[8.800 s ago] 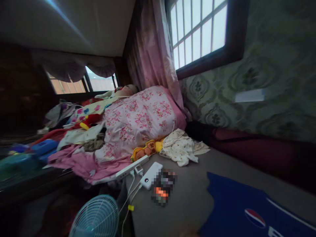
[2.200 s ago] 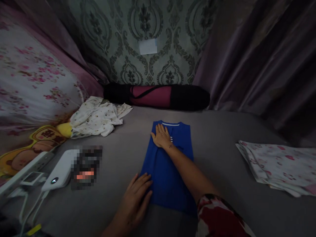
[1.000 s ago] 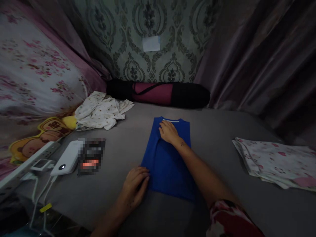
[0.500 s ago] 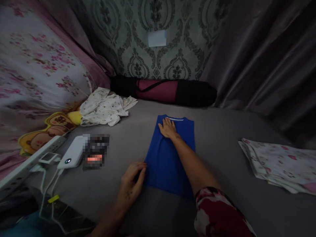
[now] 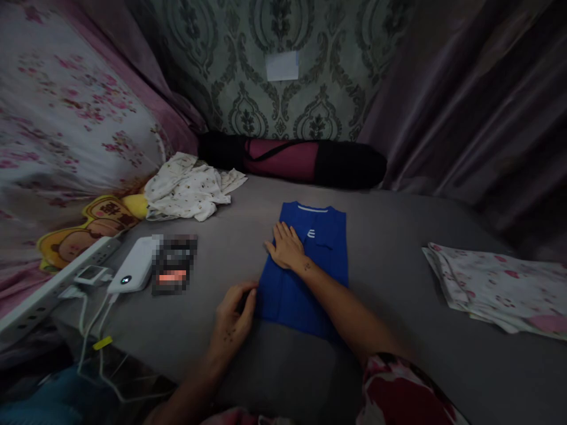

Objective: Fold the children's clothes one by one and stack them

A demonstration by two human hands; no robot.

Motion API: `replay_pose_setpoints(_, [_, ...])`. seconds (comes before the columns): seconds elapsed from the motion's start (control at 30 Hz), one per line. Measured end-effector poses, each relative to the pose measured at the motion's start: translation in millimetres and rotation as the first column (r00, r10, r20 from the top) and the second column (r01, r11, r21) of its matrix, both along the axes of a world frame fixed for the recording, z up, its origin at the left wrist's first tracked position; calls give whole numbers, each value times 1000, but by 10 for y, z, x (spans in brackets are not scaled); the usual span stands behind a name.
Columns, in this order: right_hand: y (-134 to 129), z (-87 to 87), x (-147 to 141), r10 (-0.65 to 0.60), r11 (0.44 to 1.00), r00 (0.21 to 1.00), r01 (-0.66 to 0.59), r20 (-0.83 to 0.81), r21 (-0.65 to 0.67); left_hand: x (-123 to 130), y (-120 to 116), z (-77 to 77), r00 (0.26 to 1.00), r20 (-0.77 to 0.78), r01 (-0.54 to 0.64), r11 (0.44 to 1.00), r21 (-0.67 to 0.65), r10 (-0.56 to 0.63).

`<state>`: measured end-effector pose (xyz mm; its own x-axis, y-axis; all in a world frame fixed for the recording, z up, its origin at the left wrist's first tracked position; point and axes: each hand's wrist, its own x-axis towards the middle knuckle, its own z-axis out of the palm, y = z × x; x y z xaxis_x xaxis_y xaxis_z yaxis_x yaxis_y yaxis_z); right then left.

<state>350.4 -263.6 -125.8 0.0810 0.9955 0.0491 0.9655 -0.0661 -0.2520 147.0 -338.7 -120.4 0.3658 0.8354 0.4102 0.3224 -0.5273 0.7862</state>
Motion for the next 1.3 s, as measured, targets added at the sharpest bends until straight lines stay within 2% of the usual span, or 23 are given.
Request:
replay_pose_setpoints(0.1, [1, -19, 7, -11, 1000, 1000, 11, 9, 13, -14, 7, -35, 1000, 4, -24, 999, -42, 24])
replay_pose_setpoints(0.2, [-41, 37, -28, -39, 999, 999, 38, 18, 31, -31, 14, -75, 999, 8, -45, 995, -87, 46])
replay_pose_setpoints(0.37, [-360, 158, -300, -12, 1000, 1000, 12, -3, 20, -44, 22, -84, 996, 26, -86, 992, -91, 88])
replay_pose_setpoints(0.5, [-646, 145, -552, 10, 999, 998, -12, -58, -31, -31, 21, -60, 992, 39, -116, 992, -46, 118])
replay_pose_setpoints(0.7, [-726, 124, -648, -51, 998, 993, 47, -109, -42, -27, 24, -50, 990, 8, -138, 988, -68, 139])
replay_pose_setpoints(0.8, [-893, 195, -653, -62, 998, 990, 59, -126, -24, -50, 47, -21, 995, -36, -90, 994, -59, 88])
replay_pose_setpoints(0.93, [-1354, 229, -722, -16, 1000, 994, 18, -112, 19, -65, 79, 42, 995, -91, 27, 1000, -3, -27])
replay_pose_setpoints(1.03, [-1645, 200, -784, 68, 997, 992, -64, -109, 43, -26, 78, 67, 978, -152, 142, 990, -2, -141])
replay_pose_setpoints(1.17, [-1808, 265, -700, 142, 990, 978, -139, -153, 31, 53, 111, 86, 929, -263, 268, 963, -4, -259])
replay_pose_setpoints(1.23, [-1849, 320, -537, 85, 996, 987, -80, -139, 44, 88, 167, 105, 907, -319, 311, 948, 65, -276])
replay_pose_setpoints(1.3, [-1891, 331, -320, -55, 994, 995, 62, -78, 86, 125, 234, 118, 872, -402, 359, 923, 141, -278])
